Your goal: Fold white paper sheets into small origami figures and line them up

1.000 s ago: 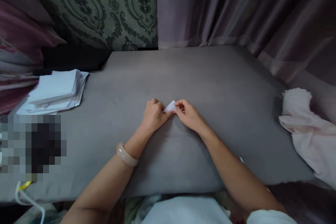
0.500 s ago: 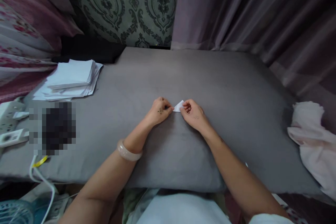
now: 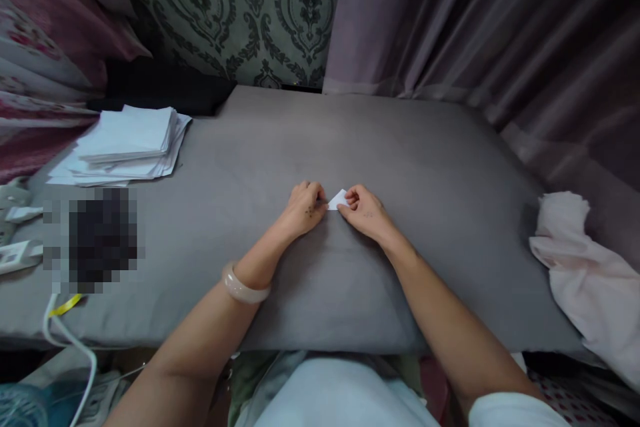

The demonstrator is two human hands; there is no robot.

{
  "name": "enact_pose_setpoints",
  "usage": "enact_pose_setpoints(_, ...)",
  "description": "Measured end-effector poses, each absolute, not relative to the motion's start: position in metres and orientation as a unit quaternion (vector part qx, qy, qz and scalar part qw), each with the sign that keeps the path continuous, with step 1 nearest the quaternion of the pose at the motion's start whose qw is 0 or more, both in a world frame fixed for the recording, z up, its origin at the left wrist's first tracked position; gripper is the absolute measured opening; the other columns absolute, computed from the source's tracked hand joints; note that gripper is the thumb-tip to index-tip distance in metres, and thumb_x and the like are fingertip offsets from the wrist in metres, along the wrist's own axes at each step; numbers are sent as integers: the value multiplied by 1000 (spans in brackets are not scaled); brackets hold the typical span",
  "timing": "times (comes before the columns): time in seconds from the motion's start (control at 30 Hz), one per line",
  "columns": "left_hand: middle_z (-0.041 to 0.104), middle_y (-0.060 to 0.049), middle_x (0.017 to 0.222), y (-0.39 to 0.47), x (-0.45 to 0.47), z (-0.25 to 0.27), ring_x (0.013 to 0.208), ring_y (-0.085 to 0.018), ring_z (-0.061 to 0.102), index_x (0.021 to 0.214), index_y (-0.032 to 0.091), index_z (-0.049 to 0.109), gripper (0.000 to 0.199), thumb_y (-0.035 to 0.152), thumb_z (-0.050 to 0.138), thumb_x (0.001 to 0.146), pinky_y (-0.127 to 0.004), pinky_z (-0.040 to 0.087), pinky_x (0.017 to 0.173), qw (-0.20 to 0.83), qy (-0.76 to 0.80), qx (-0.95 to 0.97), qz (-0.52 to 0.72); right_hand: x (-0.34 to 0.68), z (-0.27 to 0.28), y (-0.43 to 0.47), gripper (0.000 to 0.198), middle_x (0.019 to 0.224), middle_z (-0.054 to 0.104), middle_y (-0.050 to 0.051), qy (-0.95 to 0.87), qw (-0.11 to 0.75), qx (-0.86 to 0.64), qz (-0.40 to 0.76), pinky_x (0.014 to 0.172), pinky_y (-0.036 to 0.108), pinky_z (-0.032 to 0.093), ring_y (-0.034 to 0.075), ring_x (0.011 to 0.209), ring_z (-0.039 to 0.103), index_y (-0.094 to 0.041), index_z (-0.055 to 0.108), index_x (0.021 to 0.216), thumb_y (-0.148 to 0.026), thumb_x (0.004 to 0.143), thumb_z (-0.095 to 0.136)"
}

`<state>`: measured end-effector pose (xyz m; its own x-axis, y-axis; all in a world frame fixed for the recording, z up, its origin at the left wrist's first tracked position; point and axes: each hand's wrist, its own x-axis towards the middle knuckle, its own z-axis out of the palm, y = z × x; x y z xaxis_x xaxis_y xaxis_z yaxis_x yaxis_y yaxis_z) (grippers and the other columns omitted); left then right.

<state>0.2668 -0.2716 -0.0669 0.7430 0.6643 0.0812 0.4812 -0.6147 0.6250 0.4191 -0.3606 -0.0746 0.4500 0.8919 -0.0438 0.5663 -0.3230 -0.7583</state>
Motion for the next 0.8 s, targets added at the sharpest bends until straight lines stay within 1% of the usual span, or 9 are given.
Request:
enact_pose_setpoints(0.07,55,-7,90,-274,267,-67,86,-21,50,89,18,55,10,13,51,81,-36,42,81,285,305,897,146,419,-72,-359,31,80,57,-2,-465,323,-787,243,65,26,44,11,65,53,-20,50,87,-34,67,69)
enact_pose_setpoints(0.13,55,-7,89,-278,269,-67,85,-20,49,87,17,54,16,8,43,82,-35,42,80,276,273,911,141,419,-67,-357,35,80,58,-1,-466,289,-800,244,64,26,43,12,67,54,-21,50,86,-38,64,72)
enact_pose_setpoints(0.2,55,-8,89,-281,270,-68,85,-21,48,90,17,53,22,4,37,81,-34,41,80,266,239,923,143,419,-62,-353,35,80,59,-1,-470,255,-809,243,62,25,42,13,68,54,-21,50,83,-40,65,72)
enact_pose_setpoints(0.27,56,-8,90,-285,271,-69,85,-21,48,94,17,52,27,2,35,80,-35,41,79,251,216,932,147,420,-56,-348,32,78,60,0,-474,229,-811,255,59,25,41,13,67,54,-22,51,82,-37,65,73)
enact_pose_setpoints(0.37,57,-9,91,-288,271,-68,85,-22,48,98,16,53,32,0,34,78,-35,41,80,214,192,949,133,424,-48,-341,24,73,61,0,-470,182,-815,286,54,25,40,14,63,55,-21,55,76,-24,62,74)
enact_pose_setpoints(0.47,58,-10,94,-289,271,-62,85,-23,49,101,15,54,36,-2,33,78,-34,41,80,181,178,962,101,432,-40,-335,16,59,58,-1,-460,145,-800,357,50,25,42,14,56,56,-20,58,68,-13,62,71)
enact_pose_setpoints(0.53,59,-10,97,-291,272,-57,85,-23,49,103,15,56,38,-2,33,78,-34,41,78,165,176,967,76,438,-35,-332,15,51,55,-2,-453,121,-800,374,47,25,43,14,52,55,-20,58,62,-12,63,70)
enact_pose_setpoints(0.67,59,-11,100,-293,274,-50,89,-25,48,109,15,58,45,-4,35,77,-34,41,80,140,162,976,43,450,-28,-331,24,44,52,-2,-440,75,-809,383,45,26,45,14,48,56,-19,54,51,-14,62,75)
enact_pose_setpoints(0.8,59,-11,101,-294,274,-49,89,-25,46,121,17,58,50,-2,34,81,-35,41,84,135,144,980,36,462,-28,-334,27,40,50,-3,-438,77,-804,396,41,24,46,13,45,56,-20,55,50,-20,56,81)
